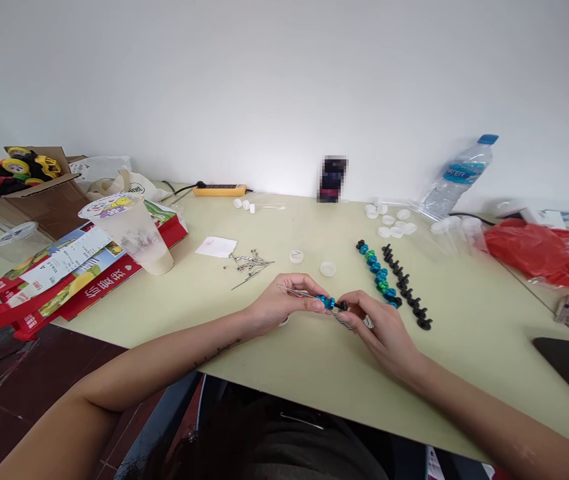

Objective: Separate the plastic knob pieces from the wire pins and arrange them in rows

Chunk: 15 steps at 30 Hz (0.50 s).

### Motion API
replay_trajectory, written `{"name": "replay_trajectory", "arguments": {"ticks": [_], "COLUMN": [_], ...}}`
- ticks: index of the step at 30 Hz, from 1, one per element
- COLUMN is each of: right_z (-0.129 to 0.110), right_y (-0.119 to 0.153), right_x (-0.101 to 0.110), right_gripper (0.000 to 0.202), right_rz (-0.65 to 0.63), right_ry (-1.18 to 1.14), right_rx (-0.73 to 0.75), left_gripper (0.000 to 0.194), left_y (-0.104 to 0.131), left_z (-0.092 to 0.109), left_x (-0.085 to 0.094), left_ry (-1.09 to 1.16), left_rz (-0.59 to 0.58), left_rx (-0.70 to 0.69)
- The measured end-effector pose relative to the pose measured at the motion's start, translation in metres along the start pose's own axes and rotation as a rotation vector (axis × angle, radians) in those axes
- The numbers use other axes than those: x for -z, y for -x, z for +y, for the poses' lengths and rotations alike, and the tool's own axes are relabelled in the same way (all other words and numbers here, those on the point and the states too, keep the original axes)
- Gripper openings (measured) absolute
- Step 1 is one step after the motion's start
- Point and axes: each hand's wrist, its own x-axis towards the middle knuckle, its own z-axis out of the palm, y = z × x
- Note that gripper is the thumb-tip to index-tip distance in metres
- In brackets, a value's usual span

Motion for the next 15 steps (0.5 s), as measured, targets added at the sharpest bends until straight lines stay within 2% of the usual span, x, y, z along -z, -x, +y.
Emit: {"name": "replay_trajectory", "arguments": {"ticks": [7, 11, 15], "right_z": [0.0013, -0.0002, 0.0009], "right_y": [-0.0002, -0.0001, 0.0016], "right_x": [-0.0007, 0.0016, 0.0013], "right_gripper": [0.017, 0.032, 0.032], "right_rz": [0.0, -0.052, 0.017], "right_ry": [-0.02, -0.043, -0.089], "right_rx": [0.007, 0.029, 0.012], "left_gripper": [0.025, 0.025, 0.026], "left_y": [0.0002, 0.0013, 0.001], "left_z": [-0.0003, 0.0015, 0.0024], "left_x": [0.0009, -0.0014, -0.0014], "left_ry": [-0.031, -0.029, -0.008], "left_rz": [-0.024, -0.033, 0.003], "left_rx": [-0.002, 0.004, 0.004]}}
